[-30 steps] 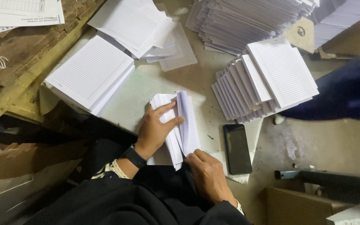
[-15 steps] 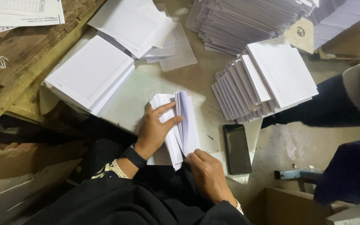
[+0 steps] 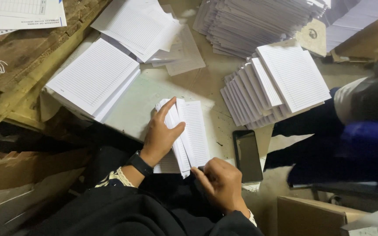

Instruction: Counting and stacking printed paper sheets into organized piles on a workbench

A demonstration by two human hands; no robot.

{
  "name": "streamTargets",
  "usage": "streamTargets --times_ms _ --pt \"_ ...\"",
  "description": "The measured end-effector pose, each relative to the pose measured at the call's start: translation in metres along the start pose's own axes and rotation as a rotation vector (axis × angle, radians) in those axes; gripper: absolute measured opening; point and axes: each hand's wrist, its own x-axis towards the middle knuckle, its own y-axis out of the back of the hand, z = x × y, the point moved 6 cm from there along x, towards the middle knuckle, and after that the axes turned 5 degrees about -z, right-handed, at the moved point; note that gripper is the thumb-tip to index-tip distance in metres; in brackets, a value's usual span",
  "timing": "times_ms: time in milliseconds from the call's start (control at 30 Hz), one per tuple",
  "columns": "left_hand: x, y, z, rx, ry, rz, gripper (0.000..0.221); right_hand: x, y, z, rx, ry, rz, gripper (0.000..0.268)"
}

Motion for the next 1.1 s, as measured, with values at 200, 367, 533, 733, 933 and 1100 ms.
streamTargets --times_ms 200,367,533,733,933,1100 --pt "-0.010 0.007 0.029 -0.095 -0.188 -0.040 0.071 0.033 -0.022 0.032 0.582 -0.408 -0.228 0.062" --pt "-0.010 -0.003 -0.010 -0.076 -0.252 -0.124 0.077 0.035 -0.064 0.076 0.760 -0.679 -0.286 0.054" --pt "-0.014 0.025 -0.026 0.166 -0.497 0.162 0.058 0.025 -0.072 0.074 1.020 -0.712 -0.107 0.045" --pt "-0.005 0.026 -0.014 -0.548 -0.414 -0.027 0.053 0.037 -0.039 0.062 1.215 -0.431 0.107 0.040" --pt "-0.043 0.031 0.045 -0.413 -0.667 -0.120 0.018 0.036 -0.036 0.077 1.033 -0.255 0.244 0.037" --pt "-0.040 0.022 0.016 -0.511 -0.528 -0.121 0.034 0.031 -0.049 0.082 1.042 -0.217 0.321 0.047"
